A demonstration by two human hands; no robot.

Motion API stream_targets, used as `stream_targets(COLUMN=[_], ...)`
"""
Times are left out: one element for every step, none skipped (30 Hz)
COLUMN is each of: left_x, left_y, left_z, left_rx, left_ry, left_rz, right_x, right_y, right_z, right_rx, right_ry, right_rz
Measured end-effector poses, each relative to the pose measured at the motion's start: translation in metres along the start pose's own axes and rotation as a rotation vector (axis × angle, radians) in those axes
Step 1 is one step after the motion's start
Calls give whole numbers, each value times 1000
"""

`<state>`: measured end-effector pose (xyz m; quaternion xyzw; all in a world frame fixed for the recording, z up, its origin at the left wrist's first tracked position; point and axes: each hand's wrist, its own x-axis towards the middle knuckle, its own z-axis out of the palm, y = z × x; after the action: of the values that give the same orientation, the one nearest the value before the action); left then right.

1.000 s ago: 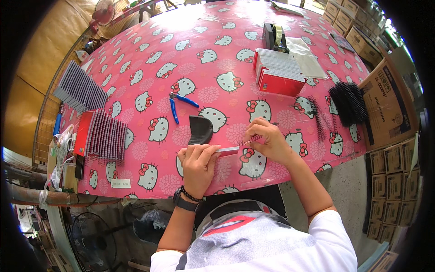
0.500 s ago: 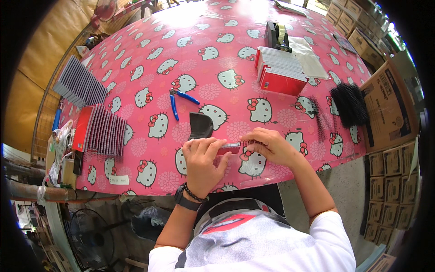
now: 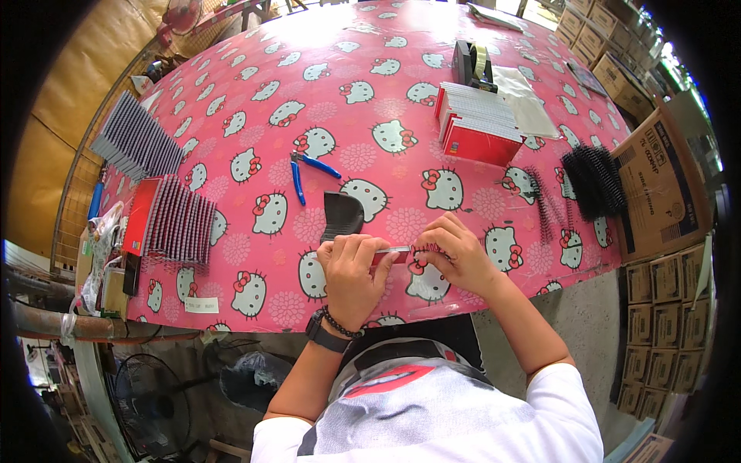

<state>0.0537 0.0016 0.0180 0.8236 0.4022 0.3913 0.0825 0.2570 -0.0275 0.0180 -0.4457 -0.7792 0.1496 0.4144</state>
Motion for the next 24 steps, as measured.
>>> stream_targets(left_x=[-1, -1, -1, -2, -2, 0, 1, 0, 2, 2, -2, -3, -2, -4, -8, -9, -6, -7, -8, -9, -11, -11, -10, -12], left_y=[0, 1, 1, 1, 3, 5, 7, 8, 9, 9, 8, 7, 7, 7, 6, 7, 9, 9, 8, 5, 3, 2, 2, 2], left_z=[0, 0, 0, 0, -2, -4, -6, -5, -3, -2, -2, -1, 1, 1, -3, -5, -6, -8, -8, -9, -8, -9, -9, -9], left_rx=[5, 5, 4, 4, 2, 3, 4, -23, -47, -70, -75, -87, -95, -105, -96, -105, -120, -131, -139, -145, -156, -167, -145, -122], left_ry=[2, -1, -3, -4, -18, -25, -32, -42, -44, -47, -79, -106, -126, -139, -145, -165, -179, -196, -215, -226, -243, -264, -261, -262], left_rz=[-5, -5, -5, -4, -5, -5, -5, 18, 46, 75, 78, 97, 131, 123, 108, 91, 90, 80, 65, 68, 73, 76, 91, 93], right_x=[-2, -4, -5, -4, -2, 2, 3, 3, 7, 9, 11, 15, 21, 26, 38, 52, 63, 71, 80, 90, 96, 98, 99, 98], right_y=[1, 1, 1, -1, -5, -7, -8, -8, -9, -11, -14, -16, -12, -2, 8, 14, 25, 41, 49, 47, 44, 45, 47, 43], right_z=[-1, -2, -3, -3, -4, -5, -7, -9, -12, -14, -15, -19, -21, -21, -18, -16, -7, 10, 26, 42, 58, 72, 81, 87], right_rx=[30, 61, 89, 106, 123, 138, 136, 134, 129, 219, 308, 382, 440, 497, 562, 311, 223, 138, 56, -39, -135, -189, -245, -284], right_ry=[-53, -105, -157, -144, -131, -118, -125, -132, -136, -234, -333, -420, -454, -489, -536, -542, -489, -442, -396, -435, -470, -483, -496, -546], right_rz=[46, 92, 137, 148, 158, 161, 158, 155, 142, 250, 358, 468, 490, 512, 516, 418, 237, 57, -122, -141, -149, -175, -199, -163])
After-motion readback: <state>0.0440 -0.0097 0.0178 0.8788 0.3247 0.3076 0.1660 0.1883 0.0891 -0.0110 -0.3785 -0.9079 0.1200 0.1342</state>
